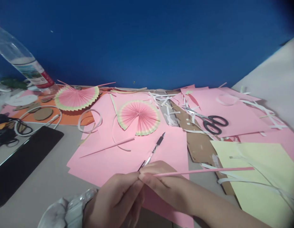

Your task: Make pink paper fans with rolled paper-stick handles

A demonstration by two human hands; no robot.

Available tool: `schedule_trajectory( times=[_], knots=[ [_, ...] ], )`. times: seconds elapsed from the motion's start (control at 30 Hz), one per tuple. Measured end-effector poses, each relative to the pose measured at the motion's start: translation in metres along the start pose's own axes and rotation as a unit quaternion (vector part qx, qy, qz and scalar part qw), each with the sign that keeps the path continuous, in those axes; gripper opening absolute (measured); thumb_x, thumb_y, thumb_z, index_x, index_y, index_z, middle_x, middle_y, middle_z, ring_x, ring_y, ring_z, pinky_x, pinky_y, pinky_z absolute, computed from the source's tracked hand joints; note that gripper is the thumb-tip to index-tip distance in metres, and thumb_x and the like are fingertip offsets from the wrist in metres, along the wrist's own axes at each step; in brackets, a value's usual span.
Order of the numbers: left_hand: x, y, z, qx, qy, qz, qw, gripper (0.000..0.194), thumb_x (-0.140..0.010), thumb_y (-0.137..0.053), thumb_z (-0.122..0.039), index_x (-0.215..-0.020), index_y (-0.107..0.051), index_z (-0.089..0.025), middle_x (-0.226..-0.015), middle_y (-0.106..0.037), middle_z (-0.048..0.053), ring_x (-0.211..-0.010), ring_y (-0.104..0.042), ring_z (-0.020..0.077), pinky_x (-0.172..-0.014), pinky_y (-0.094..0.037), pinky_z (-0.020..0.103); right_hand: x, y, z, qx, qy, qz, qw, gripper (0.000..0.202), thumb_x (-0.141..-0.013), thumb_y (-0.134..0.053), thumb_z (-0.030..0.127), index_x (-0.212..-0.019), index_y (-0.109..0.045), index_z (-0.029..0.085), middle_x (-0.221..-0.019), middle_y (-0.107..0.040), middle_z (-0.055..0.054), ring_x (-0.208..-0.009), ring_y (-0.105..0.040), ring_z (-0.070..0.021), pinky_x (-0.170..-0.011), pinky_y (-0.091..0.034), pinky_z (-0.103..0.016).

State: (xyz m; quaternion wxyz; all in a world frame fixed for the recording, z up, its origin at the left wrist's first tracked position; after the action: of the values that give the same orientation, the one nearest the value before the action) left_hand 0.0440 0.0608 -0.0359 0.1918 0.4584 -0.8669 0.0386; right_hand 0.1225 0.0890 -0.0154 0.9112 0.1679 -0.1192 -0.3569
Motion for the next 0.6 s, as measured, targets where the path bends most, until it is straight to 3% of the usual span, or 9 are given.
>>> schedule_trajectory(
  times=[0.2, 0.43, 0.6],
  knots=[
    [0.002, 0.001, -0.001, 0.058, 0.007, -0.016, 0.998, 0.050, -0.094, -0.027, -0.052, -0.061, -0.045, -0.019, -0.045, -0.046, -0.002, -0.040, -0.045, 0.0090, -0.042, -0.036, 0.019, 0.000, 0.003, -0.005, -0.160, -0.037, -0.016, 0.986, 0.044, -0.099, -0.026, 0.045, -0.068, -0.044, 0.019, -0.067, -0.041, 0.004, -0.063, -0.038, -0.0102, -0.058, -0.030, -0.022],
    [0.004, 0.004, -0.001, 0.011, 0.029, -0.027, 0.999, 0.052, -0.094, -0.024, -0.054, -0.058, -0.042, -0.020, -0.042, -0.040, -0.005, -0.038, -0.041, 0.0076, -0.040, -0.034, 0.018, 0.000, 0.006, -0.010, -0.159, -0.068, -0.036, 0.984, 0.045, -0.097, -0.032, 0.049, -0.062, -0.033, 0.020, -0.061, -0.031, 0.006, -0.058, -0.030, -0.0103, -0.055, -0.026, -0.025],
    [0.005, 0.007, 0.003, 0.036, 0.041, -0.027, 0.998, 0.051, -0.092, -0.026, -0.057, -0.061, -0.044, -0.020, -0.042, -0.042, -0.005, -0.035, -0.040, 0.0067, -0.038, -0.033, 0.017, 0.002, 0.003, -0.021, -0.349, -0.044, -0.064, 0.934, 0.051, -0.095, -0.027, 0.057, -0.058, -0.033, 0.021, -0.053, -0.029, 0.006, -0.051, -0.031, -0.0112, -0.052, -0.028, -0.026]
  ],
)
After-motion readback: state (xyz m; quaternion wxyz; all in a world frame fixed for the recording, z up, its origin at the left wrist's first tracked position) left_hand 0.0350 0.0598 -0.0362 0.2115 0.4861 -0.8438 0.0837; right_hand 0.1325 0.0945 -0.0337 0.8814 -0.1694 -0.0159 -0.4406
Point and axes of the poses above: each hand's wrist, its own x-axis away from the middle knuckle, its own y-axis out of the back of the hand, z = x × y, the point moved 8 cm from there along -x, towards the middle knuckle
